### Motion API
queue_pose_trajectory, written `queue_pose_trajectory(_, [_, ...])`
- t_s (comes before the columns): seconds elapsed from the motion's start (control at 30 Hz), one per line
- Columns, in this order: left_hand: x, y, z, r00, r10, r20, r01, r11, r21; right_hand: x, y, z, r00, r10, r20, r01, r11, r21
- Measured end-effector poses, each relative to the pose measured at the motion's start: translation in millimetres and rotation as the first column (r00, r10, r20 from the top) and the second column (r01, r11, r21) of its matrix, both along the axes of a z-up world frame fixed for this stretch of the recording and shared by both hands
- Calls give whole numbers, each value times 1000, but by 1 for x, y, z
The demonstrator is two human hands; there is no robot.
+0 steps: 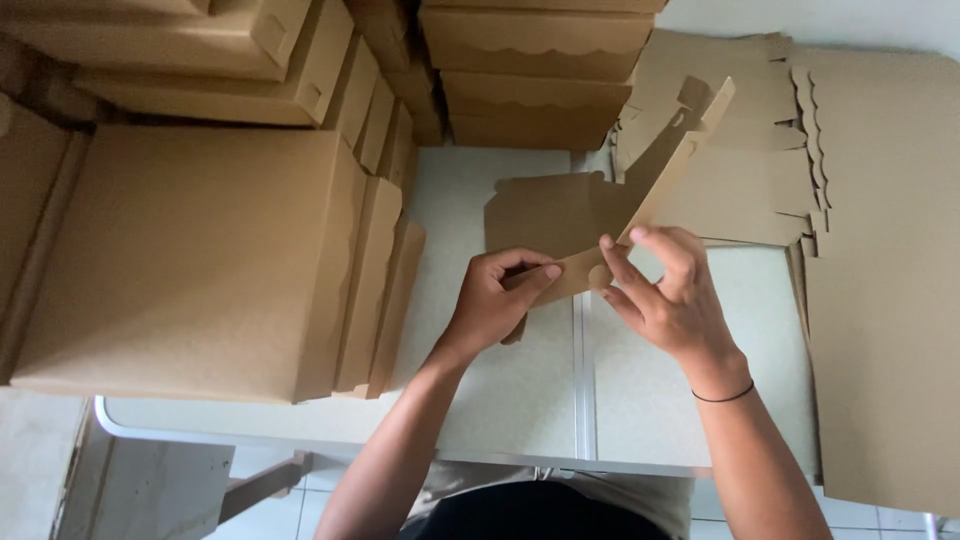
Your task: The person assembles flat cardboard sheets into small rectangular boxes by folding and interlocking tabs. They complete one box, place it aside, then begin assembling a second box in the same manner.
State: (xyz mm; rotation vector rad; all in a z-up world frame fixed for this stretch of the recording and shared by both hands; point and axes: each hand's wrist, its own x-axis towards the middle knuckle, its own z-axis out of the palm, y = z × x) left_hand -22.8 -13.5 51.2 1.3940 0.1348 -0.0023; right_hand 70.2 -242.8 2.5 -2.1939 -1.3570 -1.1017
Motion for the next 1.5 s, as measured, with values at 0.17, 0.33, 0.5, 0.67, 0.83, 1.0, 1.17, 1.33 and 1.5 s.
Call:
queue_pose_trajectory(0.17, [-7, 9, 7, 997, -18, 73, 13, 998, 69, -11, 11, 22, 986, 35, 162, -31, 999, -26])
queue_pose_trajectory(0.33, [-7, 19, 10, 994, -43, 99, 31, 993, 114, -14, 16, 22, 979, 114, 166, -113, 993, -18])
queue_pose_trajectory(0.5, [6, 21, -19, 992, -40, 121, 36, 999, 29, -14, 20, 17, 949, 295, 109, -306, 945, 117])
queue_pose_trajectory(0.67, [-10, 28, 9, 993, -46, 105, 40, 997, 59, -24, 39, 43, 945, 252, 207, -265, 963, 40])
queue_pose_trajectory(0.83, [-16, 27, 14, 996, -60, 70, 56, 997, 61, -23, 30, 44, 955, 234, 181, -238, 971, 0])
queue_pose_trajectory(1.0, [-10, 25, 11, 992, -91, 86, 83, 992, 100, -21, 33, 46, 962, 229, 148, -228, 973, -21])
queue_pose_trajectory(1.17, [-5, 25, 5, 984, -107, 140, 87, 986, 144, -20, 33, 43, 975, 190, 114, -190, 982, -6])
queue_pose_trajectory(1.33, [-4, 17, -7, 979, -147, 145, 132, 986, 104, -12, 24, 22, 971, 240, 2, -238, 961, 143])
queue_pose_trajectory(1.5, [-2, 13, -13, 975, -161, 153, 148, 984, 95, -13, 19, 19, 857, 340, -388, -200, 912, 359])
